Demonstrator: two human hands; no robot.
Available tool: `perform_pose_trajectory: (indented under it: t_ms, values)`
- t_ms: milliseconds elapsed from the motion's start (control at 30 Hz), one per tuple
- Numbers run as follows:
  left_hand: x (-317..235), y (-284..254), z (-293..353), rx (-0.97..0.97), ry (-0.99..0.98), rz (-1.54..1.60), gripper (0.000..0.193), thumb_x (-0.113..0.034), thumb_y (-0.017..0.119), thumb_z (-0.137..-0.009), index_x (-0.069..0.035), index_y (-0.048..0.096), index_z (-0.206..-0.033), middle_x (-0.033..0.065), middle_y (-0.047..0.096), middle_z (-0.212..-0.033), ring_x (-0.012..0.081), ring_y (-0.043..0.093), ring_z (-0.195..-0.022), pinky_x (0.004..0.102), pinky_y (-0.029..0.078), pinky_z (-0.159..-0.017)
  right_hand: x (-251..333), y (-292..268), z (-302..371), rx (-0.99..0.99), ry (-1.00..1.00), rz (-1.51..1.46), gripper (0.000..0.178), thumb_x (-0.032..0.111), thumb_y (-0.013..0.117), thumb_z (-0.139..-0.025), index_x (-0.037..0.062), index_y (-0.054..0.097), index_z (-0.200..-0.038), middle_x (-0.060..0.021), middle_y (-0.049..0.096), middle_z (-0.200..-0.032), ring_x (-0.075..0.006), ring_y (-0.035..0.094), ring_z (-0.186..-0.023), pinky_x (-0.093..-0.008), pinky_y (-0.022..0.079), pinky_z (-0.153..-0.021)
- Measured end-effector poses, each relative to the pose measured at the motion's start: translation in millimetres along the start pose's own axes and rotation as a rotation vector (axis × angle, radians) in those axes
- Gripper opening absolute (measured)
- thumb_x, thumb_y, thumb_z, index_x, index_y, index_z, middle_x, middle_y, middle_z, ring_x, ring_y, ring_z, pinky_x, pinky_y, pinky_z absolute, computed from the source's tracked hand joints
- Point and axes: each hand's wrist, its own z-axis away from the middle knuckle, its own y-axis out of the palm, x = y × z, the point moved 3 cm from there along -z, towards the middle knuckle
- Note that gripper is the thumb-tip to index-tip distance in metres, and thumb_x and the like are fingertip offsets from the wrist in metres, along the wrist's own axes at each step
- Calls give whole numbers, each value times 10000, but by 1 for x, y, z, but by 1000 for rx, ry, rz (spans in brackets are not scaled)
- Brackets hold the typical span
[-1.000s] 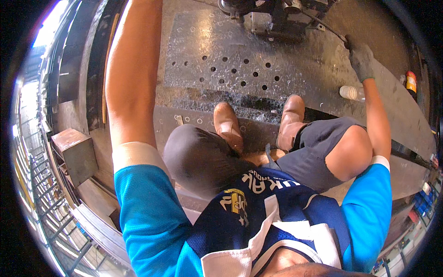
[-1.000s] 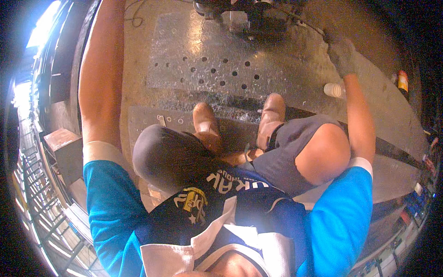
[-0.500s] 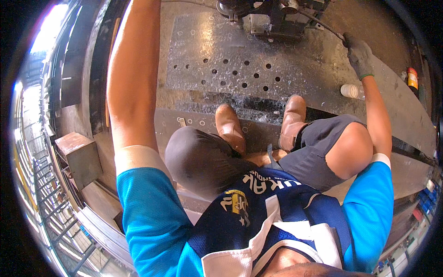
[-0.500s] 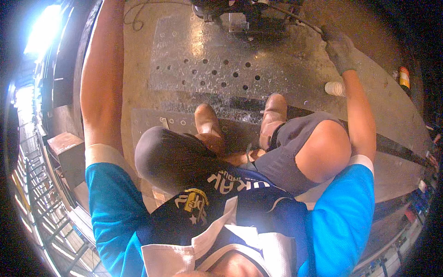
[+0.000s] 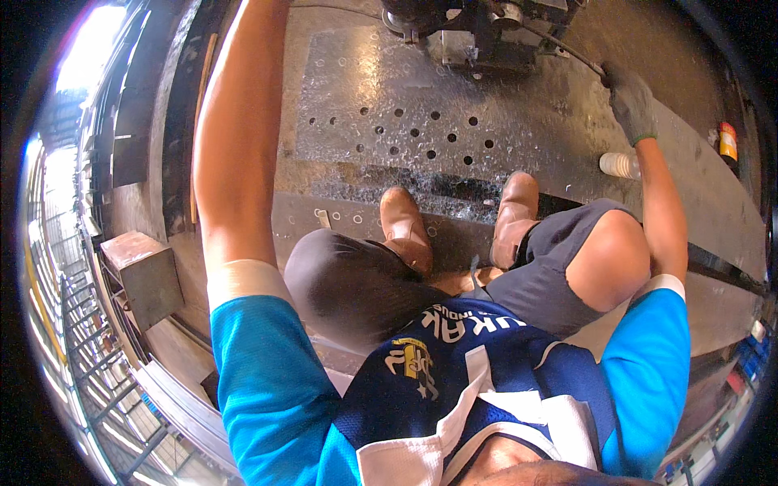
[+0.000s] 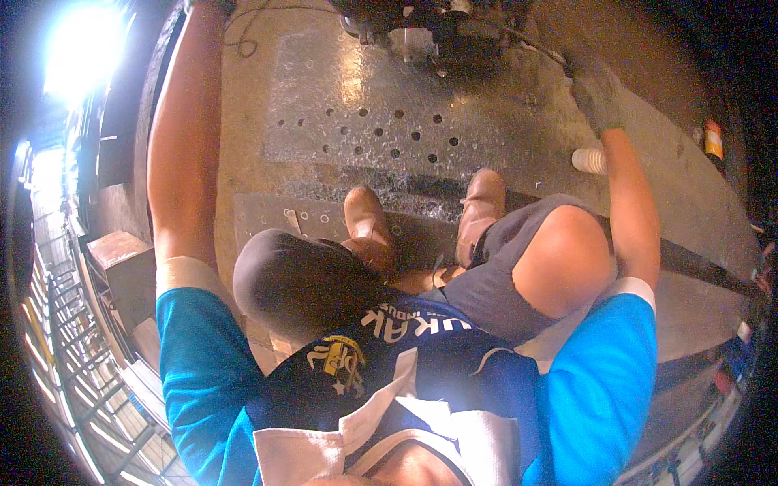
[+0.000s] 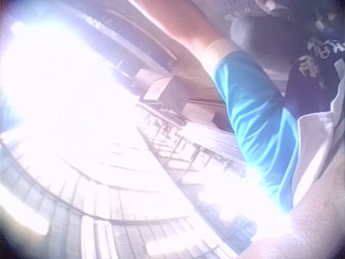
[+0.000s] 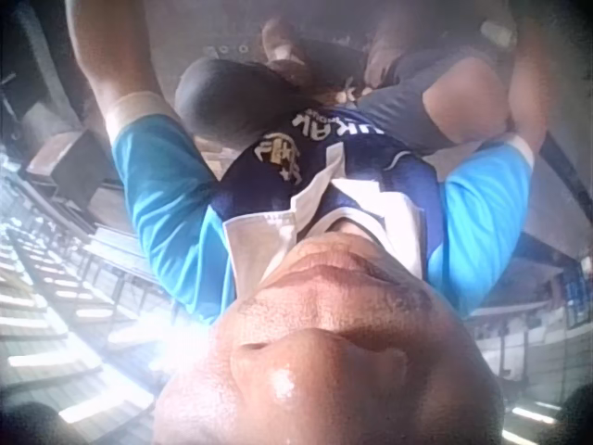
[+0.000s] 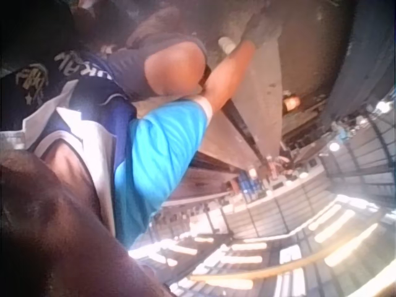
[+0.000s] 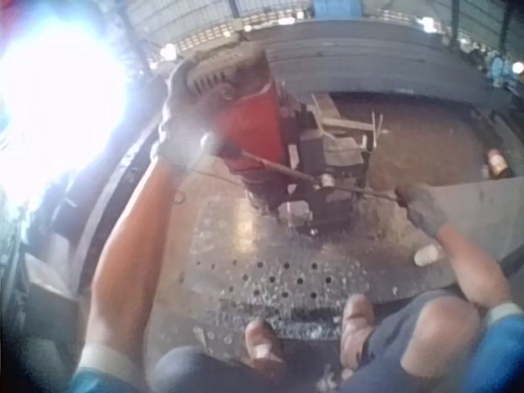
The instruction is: The person sits on the floor and operates a red drill press, repeatedly lowering the handle to drill holes into a metal plate. They hold a plastic bottle in one hand and use the other to control the machine's lever.
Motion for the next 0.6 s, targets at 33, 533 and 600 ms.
perform_pose_trajectory:
  t_ms: [33, 533, 600]
  values:
    - [2, -4, 12, -100, 138, -132, 704, -190, 791, -863, -29, 464, -1465, 183, 683, -1231, 265, 690, -1050, 395, 582, -894, -2, 1, -1, 22, 7, -4, 385, 158, 581, -913, 99, 655, -1286, -208, 702, -1164, -414, 648, -1059, -525, 485, -889]
    - [-72, 31, 99, -110, 143, 130, 157, -47, 481, -1058, 5, 624, -1095, 109, 545, -1167, 208, 643, -882, 354, 563, -785, -14, -27, -103, 145, 210, -1072, 403, 242, 519, -1025, 88, 614, -1385, -114, 712, -1183, -255, 662, -1005, -404, 511, -865]
    - [-73, 31, 99, -100, 77, 212, 152, -53, 485, -1056, 4, 620, -1097, 113, 549, -1162, 214, 664, -871, 352, 572, -776, -13, -4, -140, 191, 287, -1083, 407, 258, 508, -1032, 90, 613, -1387, -107, 708, -1194, -246, 656, -1013, -398, 509, -871]
